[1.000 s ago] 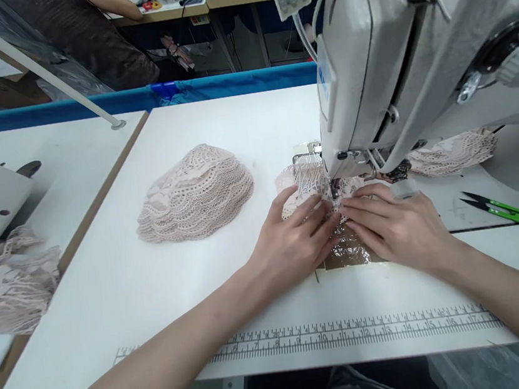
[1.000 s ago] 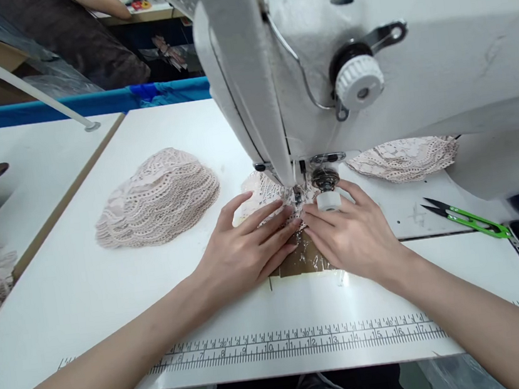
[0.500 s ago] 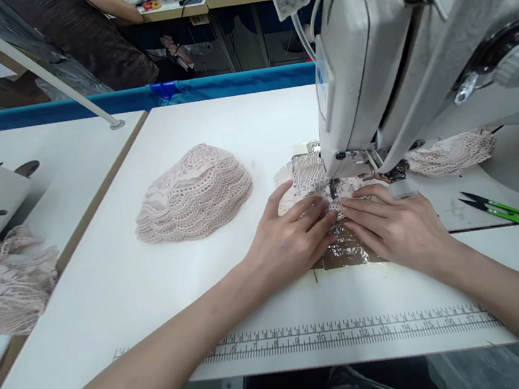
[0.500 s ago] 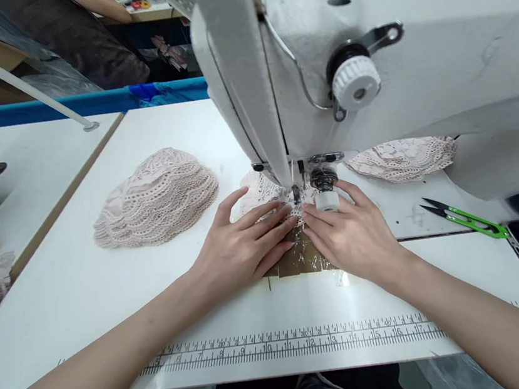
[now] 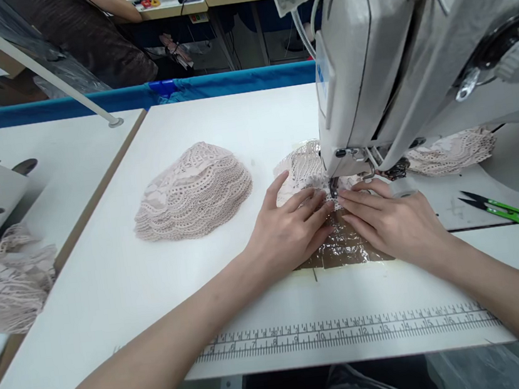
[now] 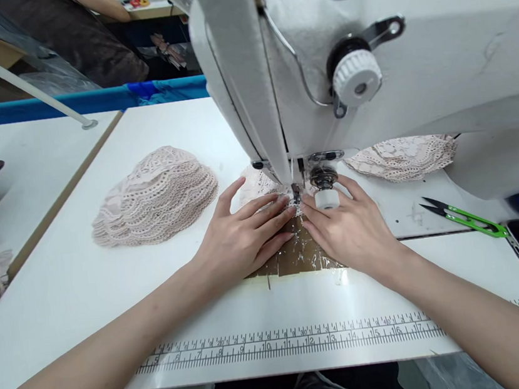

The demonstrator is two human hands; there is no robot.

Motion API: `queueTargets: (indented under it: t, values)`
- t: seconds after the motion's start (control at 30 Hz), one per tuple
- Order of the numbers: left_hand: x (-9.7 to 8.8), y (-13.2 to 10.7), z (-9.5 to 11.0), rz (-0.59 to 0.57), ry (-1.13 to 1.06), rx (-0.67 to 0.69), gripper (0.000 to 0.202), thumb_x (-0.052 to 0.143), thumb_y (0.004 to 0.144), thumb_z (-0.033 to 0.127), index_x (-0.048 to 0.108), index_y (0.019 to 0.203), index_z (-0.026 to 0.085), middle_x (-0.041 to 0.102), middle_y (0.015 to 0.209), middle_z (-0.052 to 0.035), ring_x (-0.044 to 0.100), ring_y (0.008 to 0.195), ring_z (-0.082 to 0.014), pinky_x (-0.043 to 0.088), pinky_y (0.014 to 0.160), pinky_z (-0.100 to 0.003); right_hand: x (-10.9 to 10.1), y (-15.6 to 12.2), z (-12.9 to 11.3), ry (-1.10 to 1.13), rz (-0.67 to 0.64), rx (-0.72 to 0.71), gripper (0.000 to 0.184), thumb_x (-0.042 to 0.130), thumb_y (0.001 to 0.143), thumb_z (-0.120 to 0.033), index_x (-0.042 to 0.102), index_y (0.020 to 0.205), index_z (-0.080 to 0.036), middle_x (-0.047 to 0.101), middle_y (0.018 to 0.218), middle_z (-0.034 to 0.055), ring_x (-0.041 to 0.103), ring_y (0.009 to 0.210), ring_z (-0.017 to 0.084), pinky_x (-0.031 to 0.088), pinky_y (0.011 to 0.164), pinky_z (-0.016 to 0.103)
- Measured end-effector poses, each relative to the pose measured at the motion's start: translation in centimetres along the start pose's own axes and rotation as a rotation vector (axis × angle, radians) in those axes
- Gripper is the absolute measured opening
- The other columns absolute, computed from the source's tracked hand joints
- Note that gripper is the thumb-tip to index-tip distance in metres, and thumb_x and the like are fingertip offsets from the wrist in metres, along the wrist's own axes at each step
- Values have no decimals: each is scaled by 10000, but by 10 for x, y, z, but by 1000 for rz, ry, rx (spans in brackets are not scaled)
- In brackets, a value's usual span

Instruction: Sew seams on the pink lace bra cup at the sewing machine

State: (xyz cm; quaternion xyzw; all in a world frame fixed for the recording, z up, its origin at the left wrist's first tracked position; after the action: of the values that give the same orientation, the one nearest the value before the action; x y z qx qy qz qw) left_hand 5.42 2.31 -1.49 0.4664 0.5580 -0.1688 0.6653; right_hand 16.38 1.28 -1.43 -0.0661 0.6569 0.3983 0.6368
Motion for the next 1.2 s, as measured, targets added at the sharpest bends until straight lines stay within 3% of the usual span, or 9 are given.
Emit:
queueTargets:
  t: [0.67, 0.83, 1.0, 1.2]
  values:
    - [5, 1, -6, 0, 13, -19, 321, 465, 958, 342, 622, 1175, 165, 665, 1194, -79, 593, 1167, -243, 280, 1123, -586, 5, 2, 1, -12, -36, 24, 312, 462, 955, -275, 650, 1149, -119, 721, 1062, 79, 638, 951, 216, 450, 857, 393]
    - [4, 1, -6, 1, 5, -36, 344, 482, 951, 336, 590, 1220, 151, 657, 1207, -87, 591, 1171, -241, 304, 1118, -558, 4, 3, 0, -11, -36, 14, 308, 458, 955, -264, 650, 1142, -113, 697, 1130, 78, 620, 1000, 217, 427, 914, 404]
    - [3, -1, -7, -8, 5, -49, 342, 497, 943, 325, 588, 1219, 144, 649, 1219, -96, 585, 1179, -237, 319, 1116, -535, 4, 2, 1, -24, -33, 23, 307, 477, 947, -265, 656, 1150, -119, 721, 1052, 97, 622, 982, 235, 359, 993, 466]
    - [4, -1, -7, -13, 27, -37, 348, 491, 949, 320, 575, 1231, 134, 644, 1229, -90, 584, 1179, -230, 317, 1119, -524, 6, 1, 3, -59, -63, 22, 338, 435, 968, -280, 646, 1177, -119, 724, 1041, 91, 599, 1017, 230, 332, 1015, 451]
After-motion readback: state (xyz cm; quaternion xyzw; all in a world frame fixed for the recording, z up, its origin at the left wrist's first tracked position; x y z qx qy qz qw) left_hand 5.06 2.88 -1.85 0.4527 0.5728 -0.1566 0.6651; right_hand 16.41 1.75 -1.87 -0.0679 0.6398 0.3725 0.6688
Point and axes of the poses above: each hand's wrist, its own y-axis towards the middle knuckle, its own x-axis out of the palm, z = x × y, the point moved 8 cm from there along y, towards the middle knuckle
